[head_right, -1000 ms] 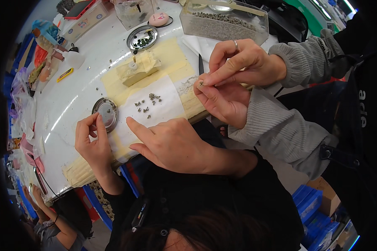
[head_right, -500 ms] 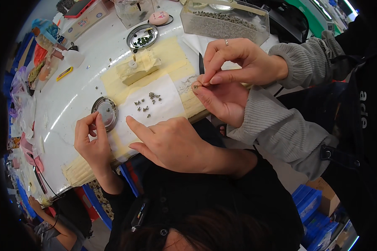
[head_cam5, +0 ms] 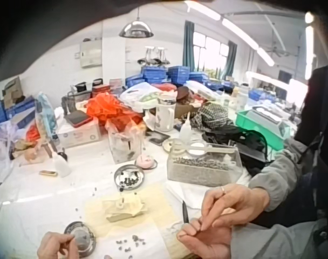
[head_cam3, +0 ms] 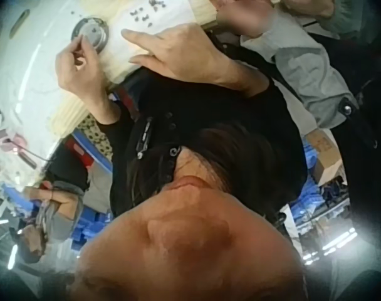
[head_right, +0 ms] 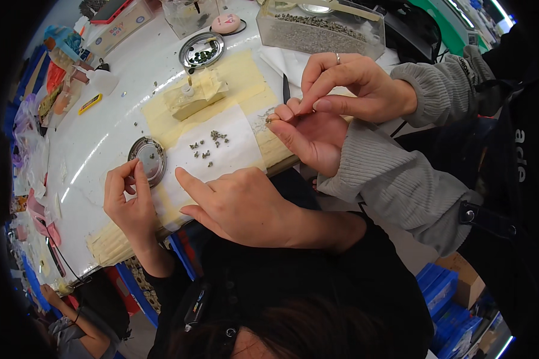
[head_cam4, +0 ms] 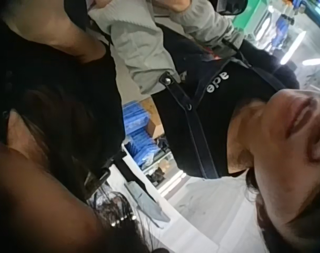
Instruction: Assembling tiny mechanical components by hand at a factory workbench.
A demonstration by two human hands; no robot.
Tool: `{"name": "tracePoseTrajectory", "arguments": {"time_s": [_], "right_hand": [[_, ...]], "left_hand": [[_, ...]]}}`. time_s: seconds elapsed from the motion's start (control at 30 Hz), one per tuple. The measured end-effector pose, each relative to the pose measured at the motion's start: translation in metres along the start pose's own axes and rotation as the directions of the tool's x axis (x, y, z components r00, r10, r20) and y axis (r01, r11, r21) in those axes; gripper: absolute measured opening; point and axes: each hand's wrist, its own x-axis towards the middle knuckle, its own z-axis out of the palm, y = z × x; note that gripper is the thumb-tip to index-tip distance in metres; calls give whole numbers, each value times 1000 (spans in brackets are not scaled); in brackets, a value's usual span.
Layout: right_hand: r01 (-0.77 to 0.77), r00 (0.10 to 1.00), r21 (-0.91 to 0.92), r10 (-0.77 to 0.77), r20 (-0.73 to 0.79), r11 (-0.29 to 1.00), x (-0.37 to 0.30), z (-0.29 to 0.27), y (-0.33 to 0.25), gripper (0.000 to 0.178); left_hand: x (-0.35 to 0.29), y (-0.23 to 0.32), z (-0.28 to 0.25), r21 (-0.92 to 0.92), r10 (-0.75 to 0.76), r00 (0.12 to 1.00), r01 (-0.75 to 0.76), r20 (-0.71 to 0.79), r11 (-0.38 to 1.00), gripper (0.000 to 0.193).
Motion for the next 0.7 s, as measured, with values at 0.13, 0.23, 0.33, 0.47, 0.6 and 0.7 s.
{"name": "tracePoseTrajectory", "arguments": {"time_s": [0.13,0.23,0.33,0.47,0.6,0.7], "right_hand": [[47,994,-13,-48,-101,999,1,-8,-1,41],[137,931,-118,-168,-323,984,-7,-18,5,31],[151,842,-237,-250,-478,960,-18,-32,13,22],[132,829,-174,-205,-520,976,-38,-42,21,19],[185,833,-128,-224,-506,974,-45,-39,23,19],[239,817,-99,-255,-518,966,-46,-34,26,19]], "left_hand": [[3,2,1,1,15,1000,-15,0,1000,8],[1,0,2,1,32,999,-32,-26,999,10],[1,9,-4,4,81,994,-81,-76,997,9],[-6,45,15,-350,124,991,-131,-40,928,19],[-6,79,46,-581,150,976,-32,157,813,28],[-2,92,71,-723,72,976,104,208,683,31]]}}
